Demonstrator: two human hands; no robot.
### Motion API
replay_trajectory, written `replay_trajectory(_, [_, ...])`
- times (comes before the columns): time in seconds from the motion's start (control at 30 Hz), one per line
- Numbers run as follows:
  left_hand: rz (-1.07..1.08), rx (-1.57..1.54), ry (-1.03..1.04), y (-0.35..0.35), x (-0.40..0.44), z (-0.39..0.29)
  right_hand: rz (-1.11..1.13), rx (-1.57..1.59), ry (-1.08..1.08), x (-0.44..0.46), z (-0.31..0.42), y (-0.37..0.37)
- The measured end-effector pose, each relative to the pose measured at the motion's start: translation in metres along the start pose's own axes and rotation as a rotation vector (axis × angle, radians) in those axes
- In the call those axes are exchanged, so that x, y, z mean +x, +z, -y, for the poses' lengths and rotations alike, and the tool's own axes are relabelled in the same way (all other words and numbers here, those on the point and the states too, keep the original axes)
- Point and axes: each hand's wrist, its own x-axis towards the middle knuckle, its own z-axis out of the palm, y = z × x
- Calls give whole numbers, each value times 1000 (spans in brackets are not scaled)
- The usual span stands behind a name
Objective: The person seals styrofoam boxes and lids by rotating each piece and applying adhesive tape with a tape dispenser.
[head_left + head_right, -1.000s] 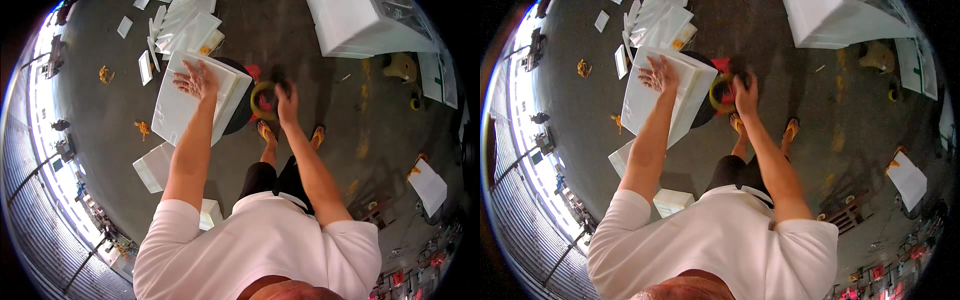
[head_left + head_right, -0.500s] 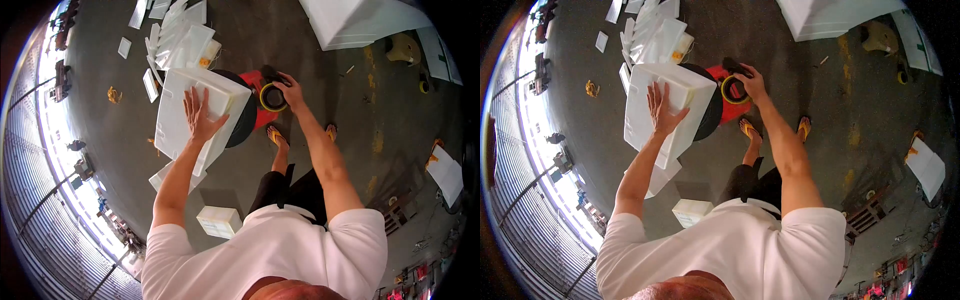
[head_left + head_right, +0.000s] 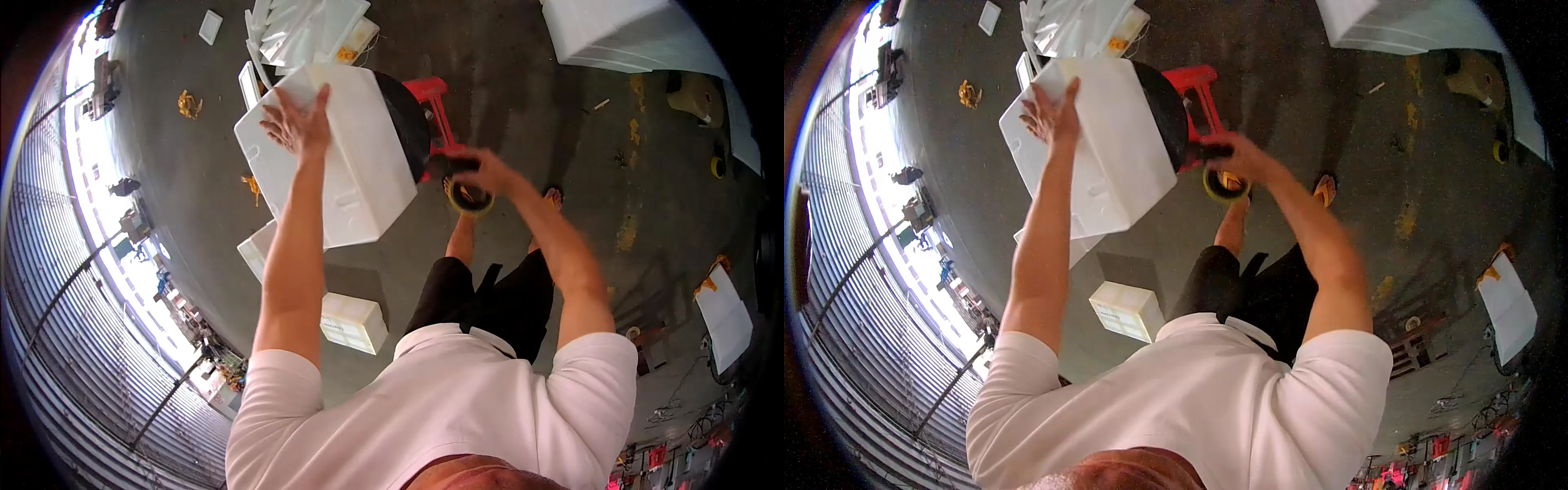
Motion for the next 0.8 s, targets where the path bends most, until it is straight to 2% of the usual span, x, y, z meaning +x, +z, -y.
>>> replay_trajectory(0.03, [5,3,-2,3,12,-3,1,3,5,-13,-9,20])
replay_trajectory(0.1, [-21,-72,-320,0,28,-1,-102,19,-23,-30,-18,49])
replay_trajectory(0.2, [-48,-90,-198,-16,27,20,-187,208,78,-7,-7,14])
replay_trajectory(0.23, [-51,-100,-130,-17,23,29,-214,177,57,10,-7,1])
replay_trajectory(0.27, [-54,-117,-56,-14,19,34,-249,142,33,31,-2,-13])
replay_trajectory(0.3, [-61,-141,22,-4,17,39,-225,241,80,52,2,-22])
replay_trajectory(0.33, [-65,-152,92,6,11,51,-280,173,-34,72,4,-28])
replay_trajectory(0.37, [1,-25,507,34,-14,85,-294,185,-40,90,5,-36])
replay_trajectory(0.4, [201,143,832,-28,-77,37,-270,178,-6,107,6,-42])
replay_trajectory(0.47, [215,69,758,-40,-95,18,-223,182,48,107,8,-35])
replay_trajectory(0.5, [186,-17,696,-34,-92,12,-185,209,6,91,10,-40])
replay_trajectory(0.53, [177,-21,676,-31,-91,9,-146,232,-41,77,9,-45])
replay_trajectory(0.63, [148,37,543,-26,-75,4,-80,135,39,0,-18,-8])
replay_trajectory(0.7, [41,3,326,-14,-62,-7,-50,68,39,-15,-13,2])
replay_trajectory(0.73, [30,0,186,-10,-51,-17,-140,153,43,-7,-14,3])
replay_trajectory(0.77, [27,-8,179,-9,-44,-23,-235,243,41,6,-14,4])
replay_trajectory(0.8, [-2,-74,34,-6,-32,-28,-306,188,70,31,-3,-6])
